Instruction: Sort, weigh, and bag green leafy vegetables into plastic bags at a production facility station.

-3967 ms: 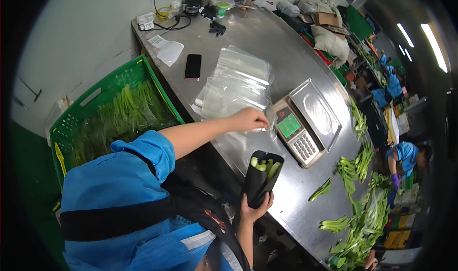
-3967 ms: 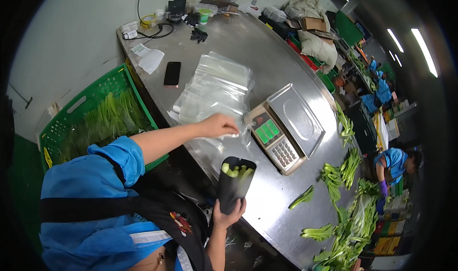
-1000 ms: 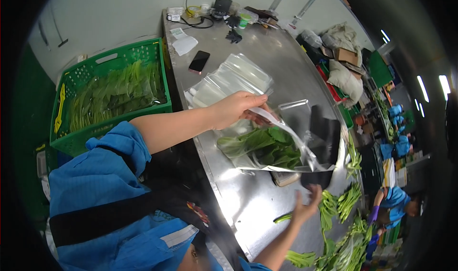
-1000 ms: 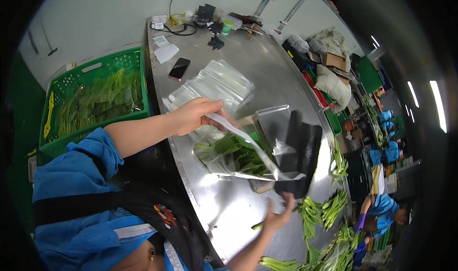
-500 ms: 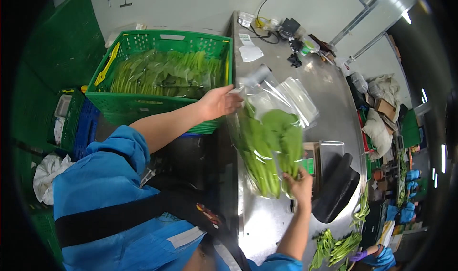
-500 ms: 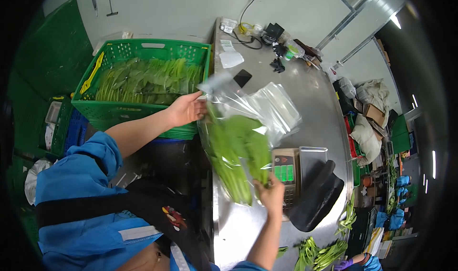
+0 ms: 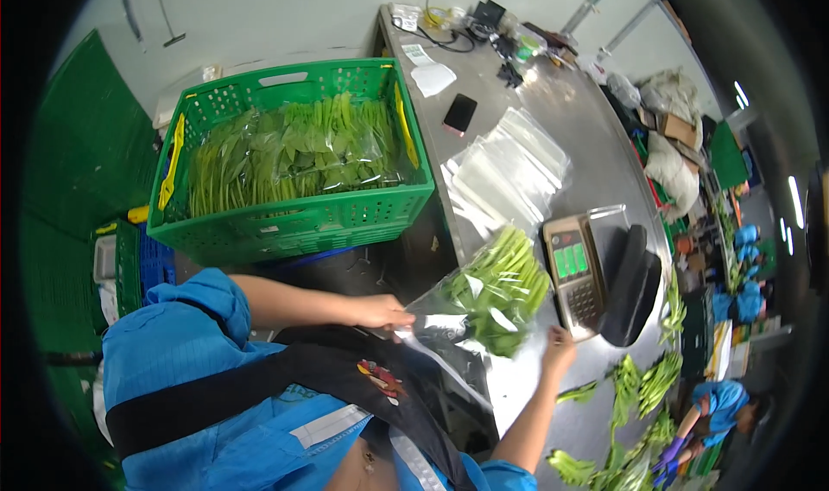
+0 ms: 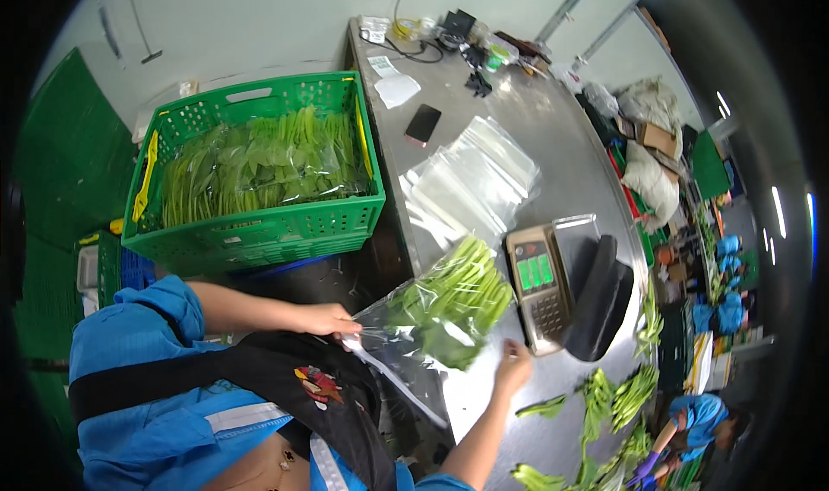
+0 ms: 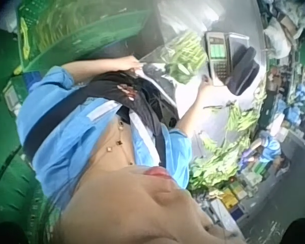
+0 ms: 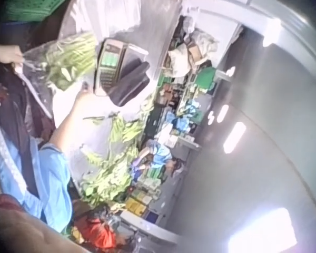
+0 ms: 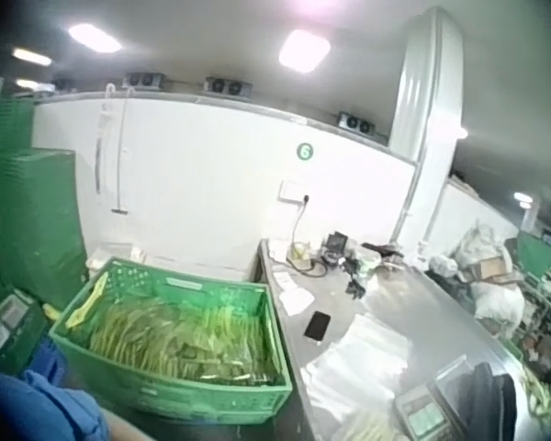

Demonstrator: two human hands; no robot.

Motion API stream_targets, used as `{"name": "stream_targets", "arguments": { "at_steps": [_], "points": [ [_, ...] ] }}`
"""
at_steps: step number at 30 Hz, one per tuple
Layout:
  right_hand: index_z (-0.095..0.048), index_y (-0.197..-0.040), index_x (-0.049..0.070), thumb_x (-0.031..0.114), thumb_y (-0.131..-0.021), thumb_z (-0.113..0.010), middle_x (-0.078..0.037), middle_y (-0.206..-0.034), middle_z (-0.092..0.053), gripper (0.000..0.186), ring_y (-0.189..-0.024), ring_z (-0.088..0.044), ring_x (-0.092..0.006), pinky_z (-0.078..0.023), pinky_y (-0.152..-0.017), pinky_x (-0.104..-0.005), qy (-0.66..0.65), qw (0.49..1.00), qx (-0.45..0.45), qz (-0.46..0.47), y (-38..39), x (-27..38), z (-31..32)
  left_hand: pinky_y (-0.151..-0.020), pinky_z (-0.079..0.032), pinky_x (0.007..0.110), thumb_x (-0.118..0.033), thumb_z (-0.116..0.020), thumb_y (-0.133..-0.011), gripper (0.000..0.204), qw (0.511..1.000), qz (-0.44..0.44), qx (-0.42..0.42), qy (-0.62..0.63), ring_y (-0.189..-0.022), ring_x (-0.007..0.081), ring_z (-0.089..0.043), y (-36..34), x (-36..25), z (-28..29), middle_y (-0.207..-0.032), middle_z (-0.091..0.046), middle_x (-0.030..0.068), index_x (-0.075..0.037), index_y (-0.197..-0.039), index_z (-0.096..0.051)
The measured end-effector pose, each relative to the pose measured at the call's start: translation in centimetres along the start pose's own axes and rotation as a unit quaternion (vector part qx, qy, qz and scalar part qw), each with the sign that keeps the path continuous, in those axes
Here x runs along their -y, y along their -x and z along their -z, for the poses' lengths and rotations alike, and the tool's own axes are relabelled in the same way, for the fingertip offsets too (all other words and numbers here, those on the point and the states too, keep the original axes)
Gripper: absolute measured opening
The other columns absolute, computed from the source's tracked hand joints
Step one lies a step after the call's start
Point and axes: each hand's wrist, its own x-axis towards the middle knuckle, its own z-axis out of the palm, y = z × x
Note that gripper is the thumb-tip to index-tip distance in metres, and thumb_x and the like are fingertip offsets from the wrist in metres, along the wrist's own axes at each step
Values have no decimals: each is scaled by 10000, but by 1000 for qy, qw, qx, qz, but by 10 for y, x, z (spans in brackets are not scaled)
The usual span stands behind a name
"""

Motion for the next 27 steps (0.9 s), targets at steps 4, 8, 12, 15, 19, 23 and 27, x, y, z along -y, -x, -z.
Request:
{"name": "stream_targets", "arguments": {
  "at_steps": [4, 8, 12, 15, 19, 23, 27],
  "points": [
    [-611, -852, 32, 23, -718, -606, -103, -807, -613, 135, -788, -578, -225, -444, -722, -303, -99, 994, -13, 35, 91, 44, -48, -667, -413, 235, -364, -395, -905, 398, 995, 30, -3, 92, -767, 113, -574, 2, 40, -12, -874, -643, 48, -55, -955, -642],
    [-498, -1083, 6, 5, -758, -567, -131, -985, -546, 332, -795, -538, -214, -448, -760, -312, -294, 914, -140, -243, 121, 26, -53, -738, -434, 285, -349, -371, -914, 376, 979, -88, 55, -176, -780, 142, -579, 7, -2, 7, -865, -644, 71, -91, -962, -641],
    [-375, -1221, 2, -29, -670, -650, -168, -1162, -433, 616, -1057, -438, -272, -404, -857, -345, -41, 987, -96, -119, 145, -15, -59, -636, -448, 304, -275, -443, -894, 303, 891, -358, 54, -274, -648, 157, -576, -23, -117, -3, -730, -617, 103, -50, -888, -646],
    [-160, -1303, -42, 56, -576, -767, -187, -1206, -342, 953, -1139, -330, -274, -332, -951, -373, -255, 966, -20, -24, 136, 8, -69, -579, -415, 277, -356, -478, -872, 358, 880, -444, 28, -165, -570, 104, -484, -31, -231, -32, -614, -569, 87, -49, -842, -658],
    [-288, -1238, -54, 92, -595, -771, -176, -1228, -363, 817, -1074, -399, -245, -332, -923, -334, -414, 902, -90, -77, 92, 35, -72, -643, -456, 228, -333, -493, -870, 359, 863, -479, 159, -6, -718, 94, -560, -32, -307, -40, -777, -637, 59, -15, -850, -657],
    [-476, -1077, -58, 71, -648, -723, -101, -1001, -545, 512, -907, -507, -190, -388, -831, -297, -527, 842, 14, -116, 88, 60, -34, -636, -498, 259, -289, -500, -865, 349, 878, -412, 205, 132, -705, 181, -627, -25, -326, -11, -798, -636, 145, 39, -870, -620],
    [-525, -983, -8, 164, -742, -621, -54, -911, -572, 311, -811, -519, -133, -409, -748, -280, -533, 835, 26, -133, 97, 16, 7, -744, -468, 328, -309, -380, -900, 365, 871, -394, 99, 277, -879, 254, -604, -39, -313, 36, -968, -608, 171, 10, -1007, -523]
  ]
}}
